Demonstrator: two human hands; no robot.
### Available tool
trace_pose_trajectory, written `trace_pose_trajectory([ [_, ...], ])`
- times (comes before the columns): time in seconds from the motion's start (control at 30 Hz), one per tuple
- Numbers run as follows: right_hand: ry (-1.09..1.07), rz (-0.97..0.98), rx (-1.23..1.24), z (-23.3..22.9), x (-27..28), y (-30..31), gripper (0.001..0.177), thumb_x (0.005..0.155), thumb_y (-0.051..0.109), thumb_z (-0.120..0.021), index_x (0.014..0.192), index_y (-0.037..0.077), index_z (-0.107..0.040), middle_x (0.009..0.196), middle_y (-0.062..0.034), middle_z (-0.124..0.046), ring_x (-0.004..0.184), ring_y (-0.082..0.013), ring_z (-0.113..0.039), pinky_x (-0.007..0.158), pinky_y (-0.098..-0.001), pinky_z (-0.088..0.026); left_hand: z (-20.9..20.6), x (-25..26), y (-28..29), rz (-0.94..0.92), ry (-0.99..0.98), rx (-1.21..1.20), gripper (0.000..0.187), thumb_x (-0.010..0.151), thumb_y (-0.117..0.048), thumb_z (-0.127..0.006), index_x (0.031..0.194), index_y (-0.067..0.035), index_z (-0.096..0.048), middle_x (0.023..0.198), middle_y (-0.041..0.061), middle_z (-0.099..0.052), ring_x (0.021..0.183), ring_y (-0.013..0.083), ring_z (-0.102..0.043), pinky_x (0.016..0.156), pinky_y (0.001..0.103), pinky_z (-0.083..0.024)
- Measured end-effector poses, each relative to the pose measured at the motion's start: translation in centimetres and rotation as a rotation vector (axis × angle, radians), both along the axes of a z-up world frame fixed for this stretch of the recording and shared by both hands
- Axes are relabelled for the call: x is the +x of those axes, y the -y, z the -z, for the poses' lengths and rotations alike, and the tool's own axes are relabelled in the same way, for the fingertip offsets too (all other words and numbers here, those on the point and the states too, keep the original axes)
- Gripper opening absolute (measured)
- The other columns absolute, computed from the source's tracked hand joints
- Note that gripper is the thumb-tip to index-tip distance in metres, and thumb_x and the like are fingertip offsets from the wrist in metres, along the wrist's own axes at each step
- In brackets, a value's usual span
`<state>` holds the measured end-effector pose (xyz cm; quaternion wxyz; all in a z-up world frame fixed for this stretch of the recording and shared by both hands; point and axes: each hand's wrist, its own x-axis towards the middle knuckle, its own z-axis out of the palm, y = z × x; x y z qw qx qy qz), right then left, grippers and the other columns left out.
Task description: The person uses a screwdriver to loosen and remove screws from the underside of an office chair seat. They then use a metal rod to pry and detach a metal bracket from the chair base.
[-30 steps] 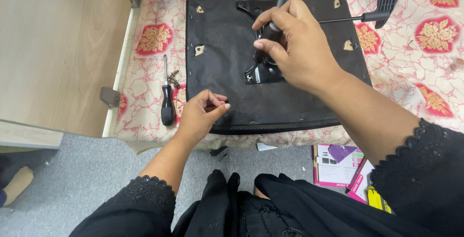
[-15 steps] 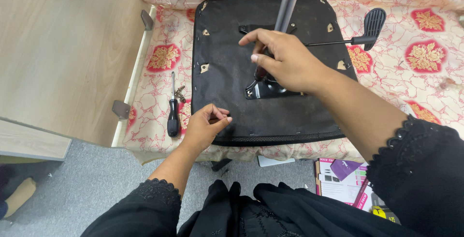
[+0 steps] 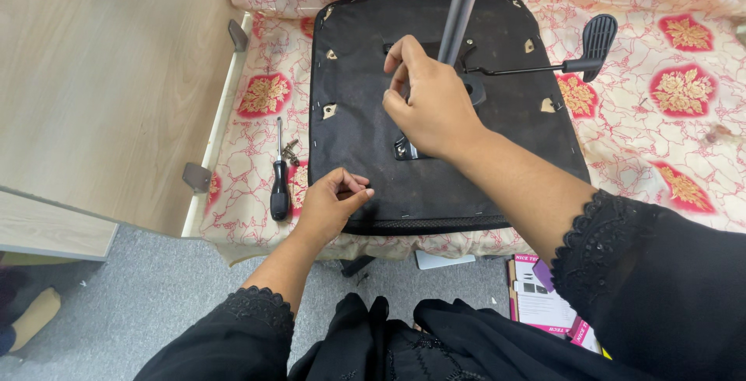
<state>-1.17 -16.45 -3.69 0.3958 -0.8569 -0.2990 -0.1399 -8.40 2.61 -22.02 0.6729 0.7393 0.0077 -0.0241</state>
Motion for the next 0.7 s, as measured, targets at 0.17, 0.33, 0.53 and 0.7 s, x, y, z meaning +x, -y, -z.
trace_pose_trajectory([
  [0.17,0.249,0.098,-0.541,-1.9,-0.4,0.3,0.029,0.081,0.024,-0.079,0.102,0.009,-0.066,0.093,-0.0141,-0.069,0.082,-0.0388,-0.068,0.071,-0.0499,-0.055,-0.4,-0.1,-0.1,-0.001,-0.044,0.040,0.021,0.086,-0.010,-0.079,0.081,-0.006,-0.059,0.111,0.008,-0.074,0.092,0.0086,-0.071,0.086,0.025,-0.058],
  [0.33,-0.172,0.111,-0.875,-3.6,-0.1,0.0,0.026,0.086,0.033,-0.079,0.100,0.012,-0.072,0.093,-0.0124,-0.072,0.092,-0.0339,-0.071,0.082,-0.0468,-0.056,-0.4,-0.1,-0.2,0.007,-0.045,-0.003,0.020,0.086,-0.010,-0.079,0.082,-0.006,-0.060,0.112,0.009,-0.074,0.093,0.0091,-0.071,0.086,0.025,-0.058],
  [0.53,-0.055,-0.079,-0.869,-3.3,1.4,0.8,0.009,0.071,0.012,-0.081,0.077,0.012,-0.074,0.084,-0.0047,-0.074,0.089,-0.0277,-0.072,0.079,-0.0418,-0.057,0.1,-0.1,-0.2,0.003,-0.034,0.033,0.021,0.086,-0.010,-0.079,0.081,-0.006,-0.059,0.112,0.008,-0.075,0.094,0.0092,-0.072,0.087,0.025,-0.058],
  [0.7,-0.014,-0.115,-0.888,-3.2,2.4,2.1,0.014,0.068,0.001,-0.074,0.063,0.014,-0.072,0.078,0.0002,-0.071,0.084,-0.0266,-0.071,0.073,-0.0420,-0.056,-2.1,-0.1,0.8,0.002,-0.045,0.121,0.022,0.086,-0.016,-0.080,0.097,-0.006,-0.064,0.108,0.011,-0.075,0.093,0.0141,-0.071,0.086,0.027,-0.058],
])
